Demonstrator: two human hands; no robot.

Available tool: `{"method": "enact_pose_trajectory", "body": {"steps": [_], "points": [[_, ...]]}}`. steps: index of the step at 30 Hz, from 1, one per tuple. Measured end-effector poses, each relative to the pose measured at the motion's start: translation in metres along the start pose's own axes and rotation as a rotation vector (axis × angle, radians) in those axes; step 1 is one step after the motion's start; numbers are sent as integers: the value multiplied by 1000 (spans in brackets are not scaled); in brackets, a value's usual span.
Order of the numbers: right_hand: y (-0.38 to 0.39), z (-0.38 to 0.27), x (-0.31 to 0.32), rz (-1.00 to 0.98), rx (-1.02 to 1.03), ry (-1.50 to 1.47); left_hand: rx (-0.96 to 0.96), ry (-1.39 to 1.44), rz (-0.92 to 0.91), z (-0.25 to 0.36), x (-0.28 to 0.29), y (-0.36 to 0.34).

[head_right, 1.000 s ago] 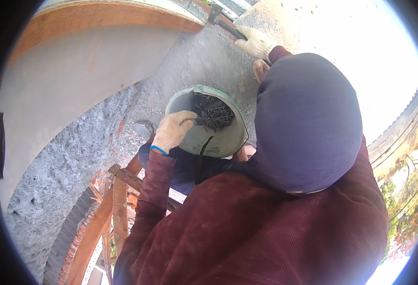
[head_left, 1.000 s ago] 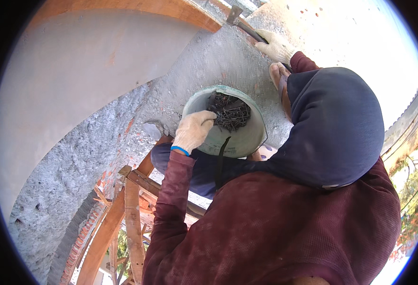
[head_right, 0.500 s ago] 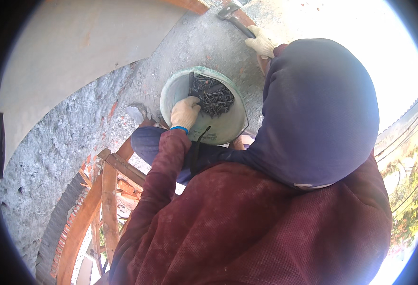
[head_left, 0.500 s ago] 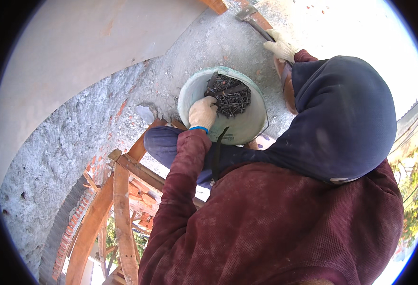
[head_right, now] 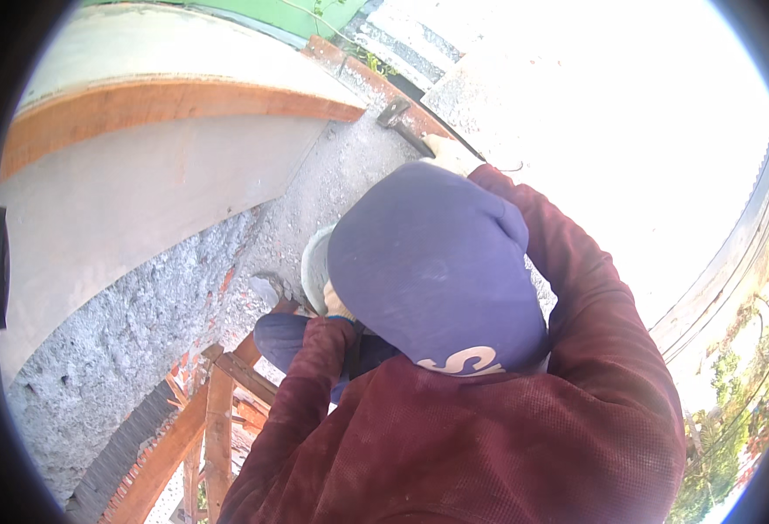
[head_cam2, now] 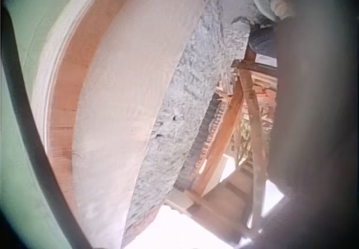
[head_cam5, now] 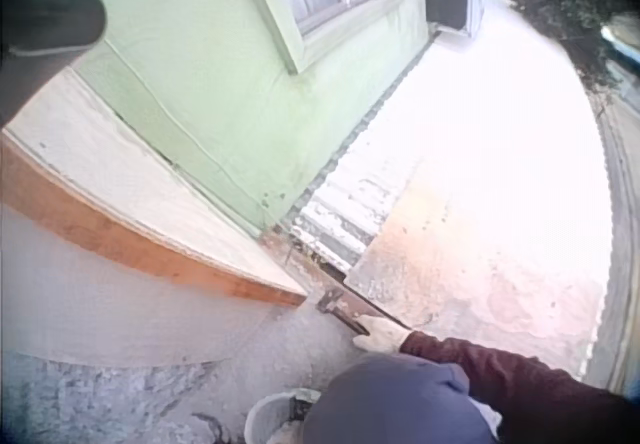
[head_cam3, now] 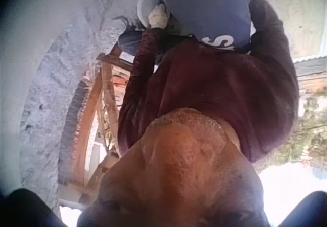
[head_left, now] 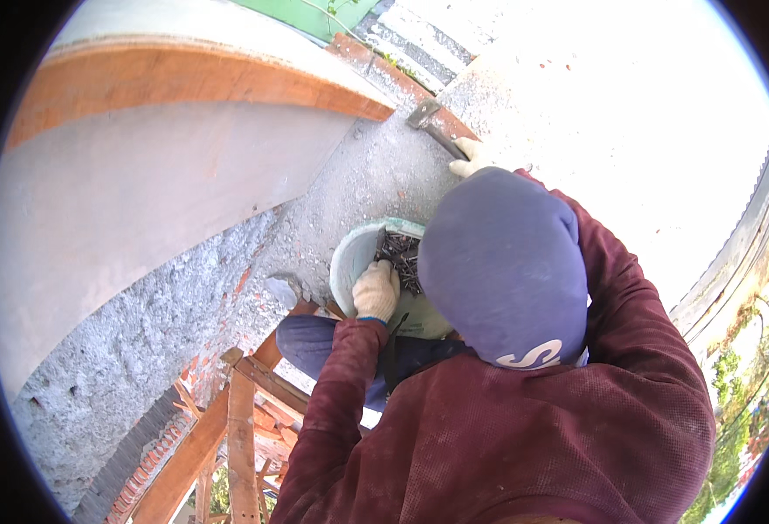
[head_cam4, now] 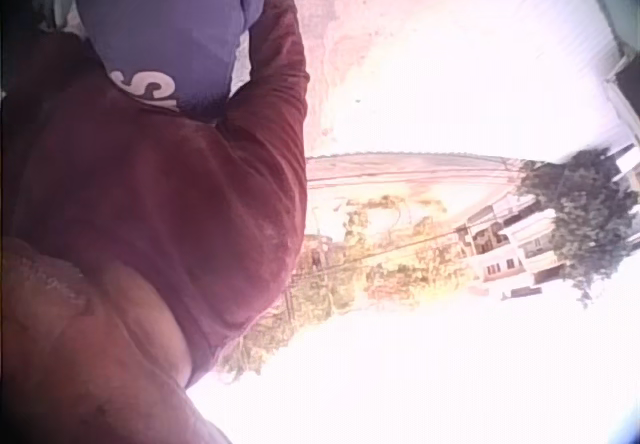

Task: The person hammers nails into a wooden board attached to a brick wall using a hammer. They repeatedly pick nails from a bucket and drive them into the board to secure it in place.

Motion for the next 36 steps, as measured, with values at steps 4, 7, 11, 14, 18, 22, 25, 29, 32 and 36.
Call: {"method": "enact_pose_trajectory", "body": {"steps": [4, 7, 11, 14, 18, 22, 25, 29, 32, 36], "points": [[11, 24, -11, 48, 87, -210, 180, 350, -75, -5, 36, 14], [30, 13, 5, 83, -26, -319, 110, 506, 5, 59, 106, -1], [5, 26, 18, 490, 97, -442, 70, 806, 40, 134, 147, -84], [-5, 8, 54, 328, 30, -500, 224, 1306, -33, 159, 129, -149], [-8, -5, 87, 456, 102, -571, 292, 1510, 15, 204, 104, -226], [-22, -3, 92, 637, 143, -495, 276, 1820, 37, 206, 72, -277], [-41, -4, 93, 595, 75, -572, 244, 1997, -76, 207, 53, -300], [-63, -19, 113, 588, 97, -525, 278, 2136, -64, 207, 47, -319], [-75, -29, 127, 611, 137, -554, 276, 2127, -64, 205, 54, -335], [-89, -31, 140, 687, 202, -550, 216, 1951, -23, 213, 71, -348]]}}
Point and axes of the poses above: each hand's wrist, its own y-axis away from the middle knuckle, its own x-axis out of the back of the hand, z = x × y, the point moved 6 cm from there along -y, towards the middle knuckle, and after that the axes turned 13 degrees about y, right-handed, at the moved point
